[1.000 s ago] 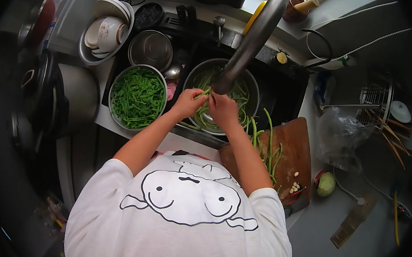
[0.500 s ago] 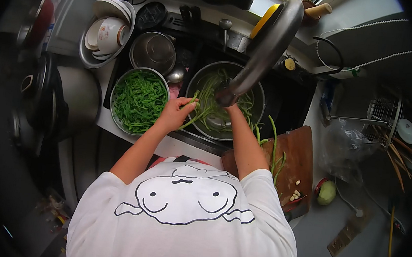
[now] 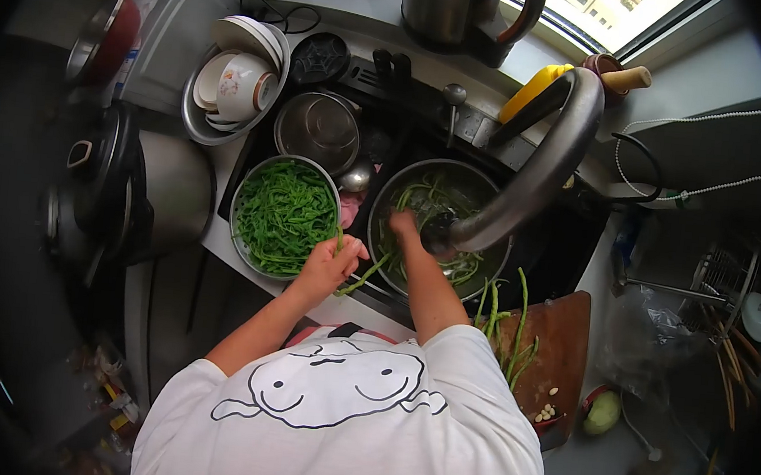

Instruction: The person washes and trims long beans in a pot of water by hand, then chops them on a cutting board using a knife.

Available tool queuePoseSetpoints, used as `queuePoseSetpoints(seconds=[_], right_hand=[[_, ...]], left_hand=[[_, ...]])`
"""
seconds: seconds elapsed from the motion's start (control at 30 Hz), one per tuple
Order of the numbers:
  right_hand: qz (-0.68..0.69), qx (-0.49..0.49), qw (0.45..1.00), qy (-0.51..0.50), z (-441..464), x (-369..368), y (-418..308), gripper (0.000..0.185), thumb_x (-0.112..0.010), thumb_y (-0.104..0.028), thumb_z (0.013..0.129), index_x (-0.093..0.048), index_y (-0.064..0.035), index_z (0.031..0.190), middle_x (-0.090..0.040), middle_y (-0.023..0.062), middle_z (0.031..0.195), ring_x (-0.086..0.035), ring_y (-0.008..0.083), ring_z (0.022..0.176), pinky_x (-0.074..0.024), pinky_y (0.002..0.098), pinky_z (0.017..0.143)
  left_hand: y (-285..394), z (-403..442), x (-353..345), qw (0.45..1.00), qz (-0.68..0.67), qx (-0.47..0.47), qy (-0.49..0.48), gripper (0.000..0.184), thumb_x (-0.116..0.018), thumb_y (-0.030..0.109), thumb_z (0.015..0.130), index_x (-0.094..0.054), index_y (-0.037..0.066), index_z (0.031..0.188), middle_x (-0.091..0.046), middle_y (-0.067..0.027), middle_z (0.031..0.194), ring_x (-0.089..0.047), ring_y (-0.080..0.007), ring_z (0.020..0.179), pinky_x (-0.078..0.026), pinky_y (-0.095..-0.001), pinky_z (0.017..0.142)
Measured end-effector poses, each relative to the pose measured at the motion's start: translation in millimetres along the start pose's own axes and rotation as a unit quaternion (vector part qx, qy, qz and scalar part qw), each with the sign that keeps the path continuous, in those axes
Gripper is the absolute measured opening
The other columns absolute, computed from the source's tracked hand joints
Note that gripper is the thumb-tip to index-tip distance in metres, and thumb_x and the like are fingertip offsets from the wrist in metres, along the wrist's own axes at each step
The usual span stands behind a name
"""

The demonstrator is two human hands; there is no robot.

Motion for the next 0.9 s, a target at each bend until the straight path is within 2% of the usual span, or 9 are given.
queuePoseSetpoints(seconds=[0.1,0.23,0.27,0.33,0.53,0.6,0.63,0.73,0.9], right_hand=[[-0.020,0.062,0.983,0.173,-40.6,51.3,-3.7,0.052,-0.055,-0.028,0.079,-0.041,-0.0006,0.121,-0.042,0.0165,0.124,-0.042,0.0302,0.111,-0.0354,0.0388,0.086],[0.477,0.004,0.879,-0.020,-145.4,122.5,-26.4,0.027,-0.047,-0.025,0.087,-0.046,-0.0003,0.096,-0.053,0.0121,0.089,-0.055,0.0235,0.084,-0.0466,0.0332,0.076],[0.478,0.012,0.878,-0.011,-162.3,135.1,-28.1,0.027,-0.047,-0.025,0.087,-0.046,-0.0003,0.096,-0.053,0.0121,0.089,-0.055,0.0235,0.084,-0.0466,0.0332,0.076],[0.655,0.100,0.747,-0.050,-195.8,152.3,-36.9,0.027,-0.046,-0.026,0.088,-0.048,0.0002,0.092,-0.053,0.0128,0.090,-0.055,0.0249,0.087,-0.0467,0.0372,0.081],[0.780,0.159,0.601,-0.067,-248.6,161.0,-51.1,0.026,-0.043,-0.024,0.089,-0.050,0.0007,0.088,-0.054,0.0137,0.091,-0.054,0.0260,0.092,-0.0472,0.0378,0.085],[0.806,0.186,0.556,-0.087,-263.3,157.8,-62.0,0.026,-0.043,-0.025,0.088,-0.050,0.0000,0.086,-0.056,0.0132,0.090,-0.055,0.0261,0.091,-0.0477,0.0369,0.084],[0.808,0.188,0.549,-0.099,-271.1,155.2,-67.5,0.026,-0.043,-0.025,0.089,-0.050,-0.0004,0.084,-0.057,0.0127,0.089,-0.055,0.0261,0.091,-0.0476,0.0368,0.084],[0.794,0.196,0.568,-0.090,-294.4,145.2,-83.4,0.027,-0.043,-0.024,0.089,-0.051,0.0018,0.084,-0.057,0.0136,0.090,-0.054,0.0273,0.092,-0.0468,0.0382,0.085],[0.750,0.212,0.613,-0.126,-316.8,128.9,-96.7,0.030,-0.043,-0.031,0.088,-0.054,-0.0030,0.086,-0.058,0.0099,0.086,-0.056,0.0217,0.086,-0.0486,0.0354,0.075]], left_hand=[[5.0,-3.8,-8.5,0.998,0.052,-0.036,-0.026,0.027,-0.039,0.027,0.090,-0.053,0.004,0.087,-0.045,0.0025,0.057,-0.034,-0.0023,0.044,-0.027,-0.0162,0.041],[-8.8,-5.2,-20.6,0.996,0.054,-0.052,-0.057,0.028,-0.041,0.029,0.089,-0.055,0.005,0.086,-0.046,0.0030,0.058,-0.036,-0.0012,0.046,-0.029,-0.0152,0.043],[-8.5,-7.5,-27.0,0.994,0.055,-0.059,-0.067,0.028,-0.041,0.029,0.089,-0.055,0.005,0.086,-0.046,0.0030,0.058,-0.036,-0.0012,0.046,-0.029,-0.0152,0.043],[-12.2,-15.7,-38.7,0.993,0.059,-0.047,-0.090,0.027,-0.043,0.028,0.089,-0.055,0.004,0.084,-0.046,0.0030,0.058,-0.037,-0.0019,0.048,-0.029,-0.0157,0.043],[-34.4,-23.4,-54.7,0.980,0.084,-0.104,-0.148,0.026,-0.043,0.022,0.089,-0.054,0.003,0.103,-0.050,0.0003,0.071,-0.041,-0.0036,0.058,-0.034,-0.0164,0.052],[-26.4,-30.7,-65.0,0.932,0.218,-0.272,-0.103,0.033,-0.042,0.019,0.089,-0.045,0.003,0.118,-0.049,-0.0043,0.092,-0.045,-0.0080,0.076,-0.038,-0.0196,0.068],[-28.8,-29.0,-68.4,0.918,0.227,-0.307,-0.108,0.040,-0.042,0.019,0.088,-0.037,0.004,0.125,-0.041,-0.0117,0.111,-0.042,-0.0179,0.102,-0.033,-0.0293,0.089],[-15.6,-28.2,-80.3,0.880,0.238,-0.409,-0.020,0.041,-0.042,0.019,0.088,-0.035,0.004,0.126,-0.036,-0.0120,0.120,-0.033,-0.0200,0.114,-0.026,-0.0305,0.095],[-0.9,-32.5,-89.4,0.910,0.092,-0.396,-0.083,0.037,-0.039,0.021,0.090,-0.040,0.005,0.123,-0.030,-0.0103,0.131,-0.024,-0.0192,0.123,-0.018,-0.0307,0.101]])
Point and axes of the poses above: each hand's wrist, its own z-axis towards the middle knuckle, its own x-axis out of the back of the hand, y = z × x, the point moved 5 cm from there along z, towards the middle knuckle
